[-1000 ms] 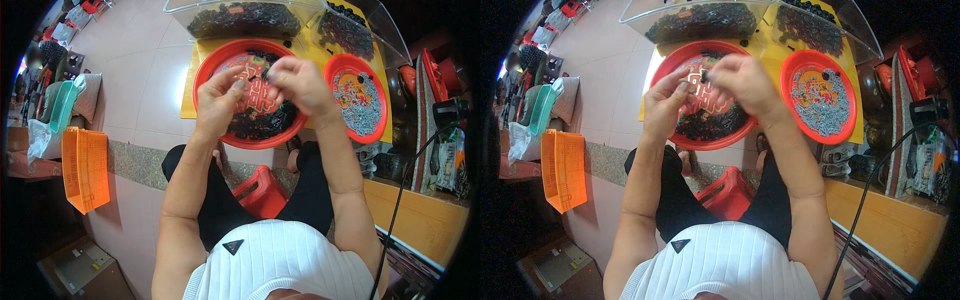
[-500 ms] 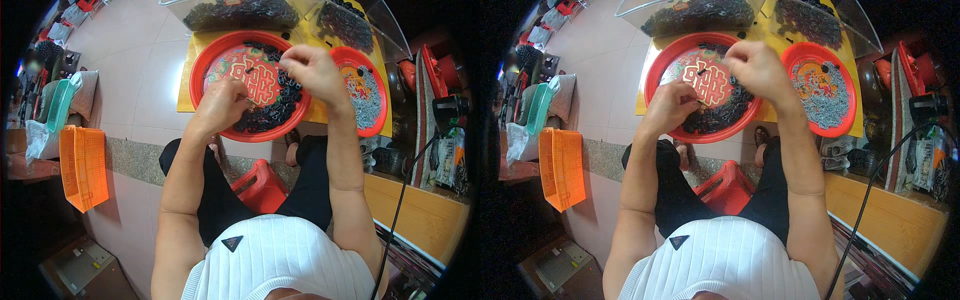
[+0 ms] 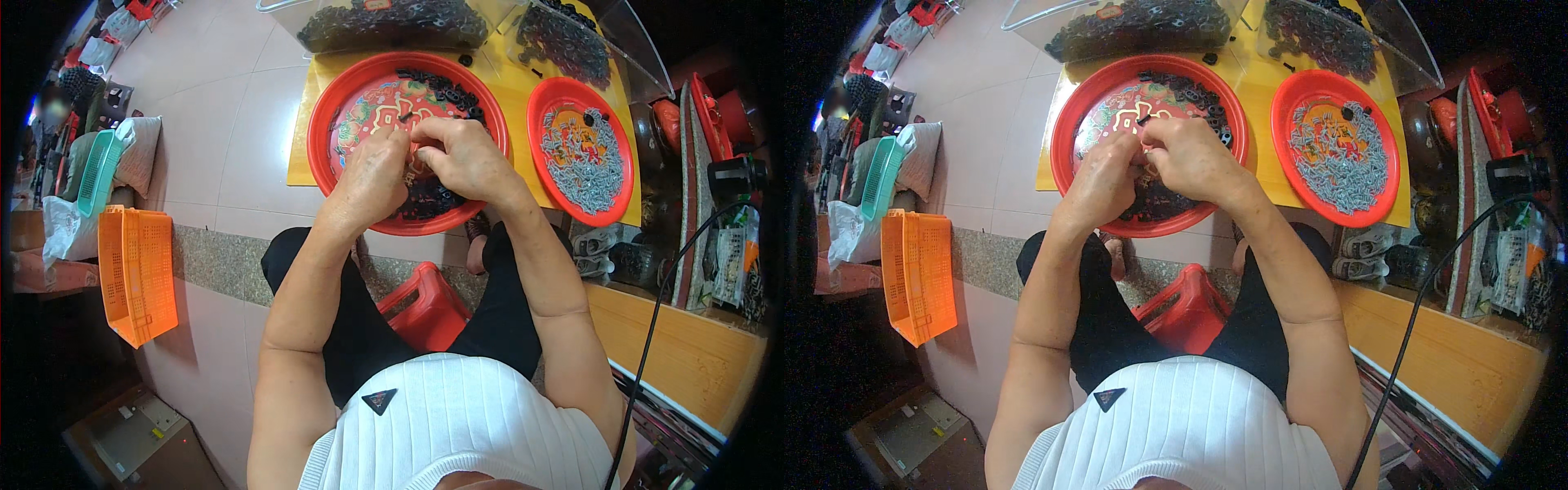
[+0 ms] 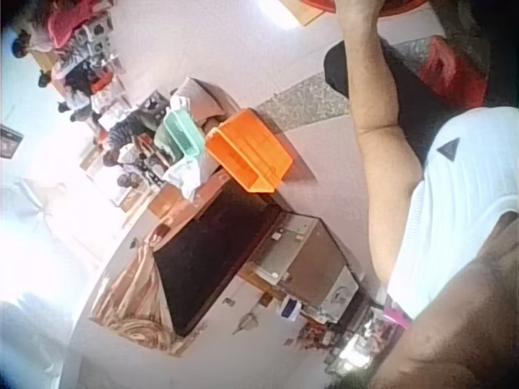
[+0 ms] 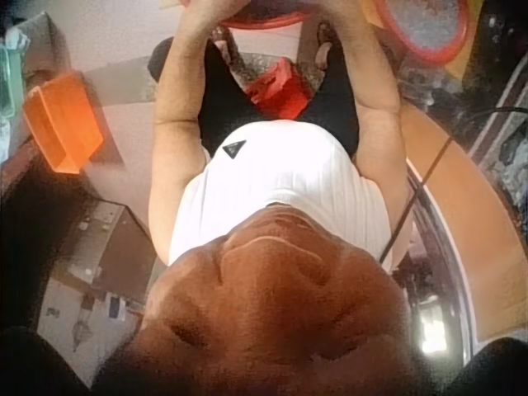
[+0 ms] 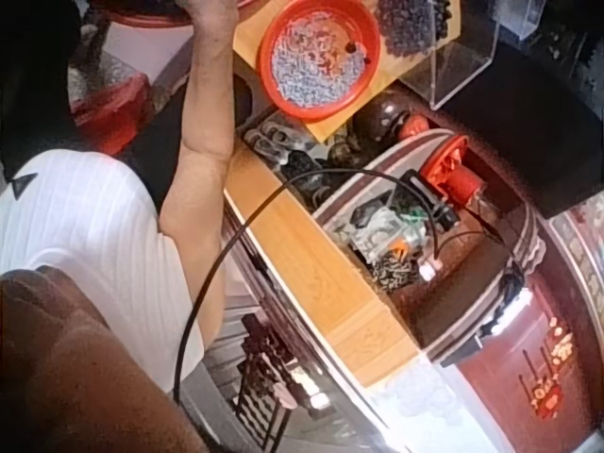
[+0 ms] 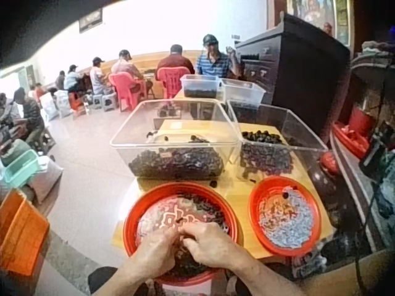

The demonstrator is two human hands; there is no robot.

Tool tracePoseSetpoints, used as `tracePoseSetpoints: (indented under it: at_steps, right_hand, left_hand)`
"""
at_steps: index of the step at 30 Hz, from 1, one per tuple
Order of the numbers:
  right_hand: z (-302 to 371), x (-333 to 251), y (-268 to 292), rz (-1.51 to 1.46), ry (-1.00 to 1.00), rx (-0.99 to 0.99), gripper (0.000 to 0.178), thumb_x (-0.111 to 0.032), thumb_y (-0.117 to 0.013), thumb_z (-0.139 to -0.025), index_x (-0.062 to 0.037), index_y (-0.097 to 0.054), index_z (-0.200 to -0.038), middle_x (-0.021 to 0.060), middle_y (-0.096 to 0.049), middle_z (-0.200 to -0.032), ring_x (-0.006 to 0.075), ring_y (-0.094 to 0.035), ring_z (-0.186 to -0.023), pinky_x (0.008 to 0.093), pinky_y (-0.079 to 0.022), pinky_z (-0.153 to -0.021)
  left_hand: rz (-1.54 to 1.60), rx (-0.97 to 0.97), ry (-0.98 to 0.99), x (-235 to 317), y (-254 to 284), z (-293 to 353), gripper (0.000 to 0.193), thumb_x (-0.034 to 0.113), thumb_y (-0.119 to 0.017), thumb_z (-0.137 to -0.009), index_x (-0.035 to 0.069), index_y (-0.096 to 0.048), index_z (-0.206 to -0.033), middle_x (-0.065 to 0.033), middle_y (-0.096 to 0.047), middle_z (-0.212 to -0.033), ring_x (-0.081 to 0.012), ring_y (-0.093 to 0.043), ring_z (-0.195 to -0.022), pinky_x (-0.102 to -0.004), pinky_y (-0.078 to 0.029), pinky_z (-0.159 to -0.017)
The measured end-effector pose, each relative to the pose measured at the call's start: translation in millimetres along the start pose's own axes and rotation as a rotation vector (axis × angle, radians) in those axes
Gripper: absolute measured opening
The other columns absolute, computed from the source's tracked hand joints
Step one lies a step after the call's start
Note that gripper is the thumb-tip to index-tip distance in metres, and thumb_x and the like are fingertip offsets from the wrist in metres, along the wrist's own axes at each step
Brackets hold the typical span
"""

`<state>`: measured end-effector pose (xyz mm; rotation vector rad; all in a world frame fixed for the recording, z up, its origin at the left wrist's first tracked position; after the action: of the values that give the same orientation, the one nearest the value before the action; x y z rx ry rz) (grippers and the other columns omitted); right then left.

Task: The person sorts and assembles small black plastic clips and metal parts by hand, placing them onto trays.

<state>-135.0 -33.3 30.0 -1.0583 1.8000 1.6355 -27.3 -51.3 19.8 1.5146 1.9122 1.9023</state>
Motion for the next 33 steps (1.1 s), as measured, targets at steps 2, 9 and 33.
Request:
tracePoseSetpoints:
  at_steps: [2, 9, 33]
  right_hand:
    - [-1, 6, -4, -0.068, -0.016, -0.003, 0.015, -0.007, -0.056, -0.071, 0.001, -0.06, -0.083, 0.0191, -0.06, -0.077, 0.0324, -0.06, -0.074, 0.039, -0.046, -0.067]
    - [-5, 16, 2, -0.268, -0.165, -0.015, 0.016, -0.009, -0.057, -0.073, 0.002, -0.061, -0.084, 0.0154, -0.062, -0.074, 0.0218, -0.061, -0.07, 0.0314, -0.046, -0.066]
    - [2, 23, 33, -0.308, -0.323, 0.04, 0.013, -0.009, -0.047, -0.086, -0.0009, -0.057, -0.085, -0.0036, -0.049, -0.061, 0.0034, -0.043, -0.053, 0.0185, -0.035, -0.047]
  left_hand:
    - [0.125, 0.042, -0.015, 0, 4, -1, 0.015, -0.009, -0.054, -0.062, -0.004, -0.053, -0.076, -0.0194, -0.056, -0.075, -0.0359, -0.056, -0.073, -0.0391, -0.045, -0.066]
    - [0.707, 0.178, 0.115, -7, 4, -2, 0.015, -0.007, -0.056, -0.066, -0.001, -0.057, -0.08, -0.0145, -0.058, -0.074, -0.0292, -0.059, -0.072, -0.0315, -0.047, -0.063]
    - [-0.267, -0.146, -0.152, 37, -21, -8, 0.01, 0.002, -0.055, -0.063, -0.002, -0.059, -0.071, -0.0174, -0.057, -0.073, -0.0304, -0.06, -0.068, -0.0394, -0.048, -0.062]
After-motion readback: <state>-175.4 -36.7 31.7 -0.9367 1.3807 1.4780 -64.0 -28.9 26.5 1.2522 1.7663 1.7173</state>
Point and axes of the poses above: each hand's wrist, its own z-axis away from the middle knuckle, its own y-axis out of the back of the hand, x = y × z, the point moved 6 cm from there along -z, towards the middle knuckle
